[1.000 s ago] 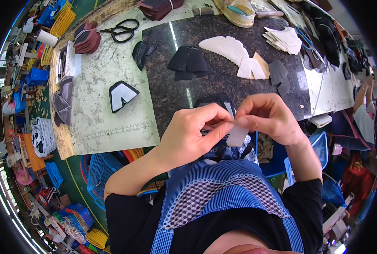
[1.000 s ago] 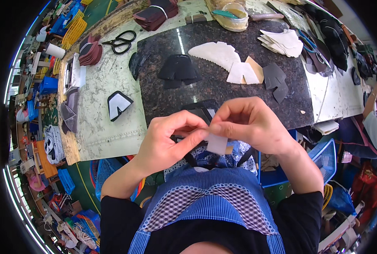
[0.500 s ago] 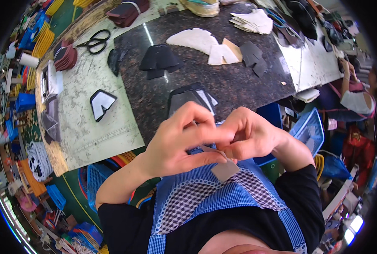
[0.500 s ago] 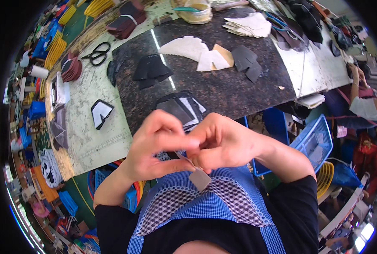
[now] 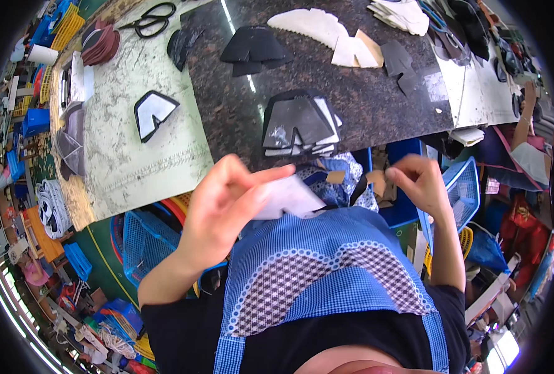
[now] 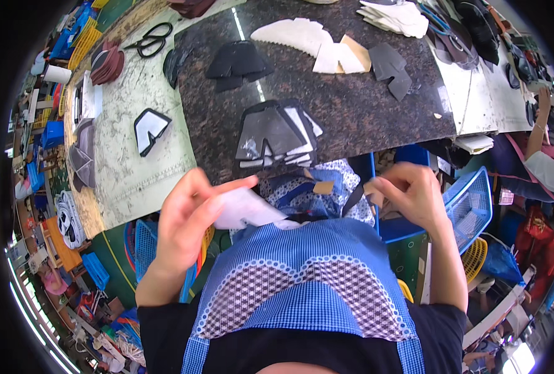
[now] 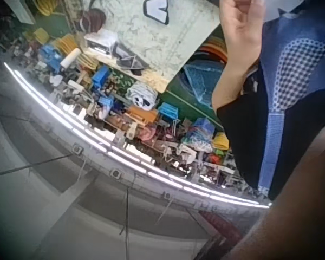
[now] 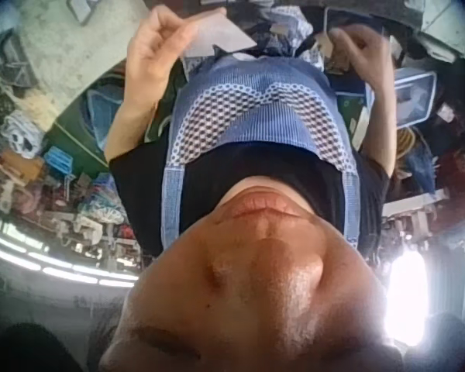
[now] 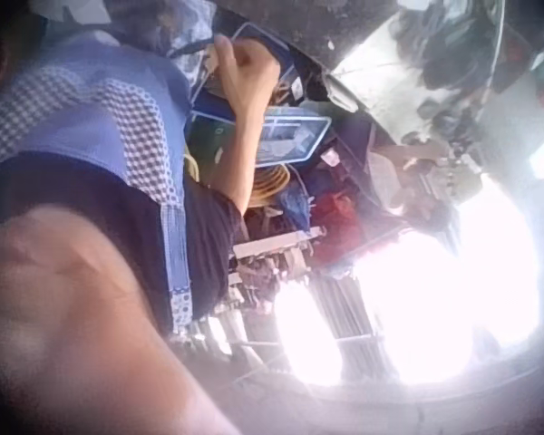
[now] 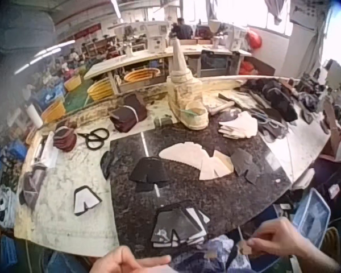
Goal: Manually assemble and layer precut leather components on a granite block work surface.
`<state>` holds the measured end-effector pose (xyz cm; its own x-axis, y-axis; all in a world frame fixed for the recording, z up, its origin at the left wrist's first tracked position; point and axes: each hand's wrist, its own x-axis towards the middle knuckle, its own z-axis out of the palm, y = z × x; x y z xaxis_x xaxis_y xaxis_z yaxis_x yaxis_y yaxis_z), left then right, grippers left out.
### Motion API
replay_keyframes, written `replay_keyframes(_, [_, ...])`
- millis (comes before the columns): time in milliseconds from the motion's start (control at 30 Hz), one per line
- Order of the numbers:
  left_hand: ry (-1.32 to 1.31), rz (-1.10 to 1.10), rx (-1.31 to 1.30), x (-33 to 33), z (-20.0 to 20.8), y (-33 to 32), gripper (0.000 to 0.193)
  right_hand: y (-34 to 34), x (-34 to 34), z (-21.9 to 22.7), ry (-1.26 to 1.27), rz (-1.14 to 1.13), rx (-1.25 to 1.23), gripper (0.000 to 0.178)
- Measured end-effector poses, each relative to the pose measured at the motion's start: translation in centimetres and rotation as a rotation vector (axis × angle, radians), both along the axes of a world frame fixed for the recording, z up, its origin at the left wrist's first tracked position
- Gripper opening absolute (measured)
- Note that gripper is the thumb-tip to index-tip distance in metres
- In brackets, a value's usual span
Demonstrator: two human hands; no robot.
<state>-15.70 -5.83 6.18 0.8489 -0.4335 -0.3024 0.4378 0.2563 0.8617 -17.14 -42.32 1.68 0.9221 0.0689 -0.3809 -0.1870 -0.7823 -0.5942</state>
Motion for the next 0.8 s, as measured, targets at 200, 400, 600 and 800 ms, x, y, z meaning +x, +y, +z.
replay_keyframes(200, [0.026,-0.107,0.021,2.1,-0.5,-0.7,0.014,10.4,4.1,4.4,-0.138,0.415,0.567,0.032])
replay_keyframes(400, [-0.375,0.007,0.439,6.3,-2.0,-1.2,0.029,12.4,8.1,4.7,0.104,0.088,0.551,0.041])
replay_keyframes(600, [-0.224,-0.07,0.397,7.9,-5.0,-0.9,0.031,12.8,9.4,3.5,0.152,0.101,0.367,0.041])
replay_keyframes(800, [-0.56,-0.123,0.808,7.8,-5.2,-1.5,0.042,12.5,9.4,1.7,-0.111,0.22,0.178,0.047])
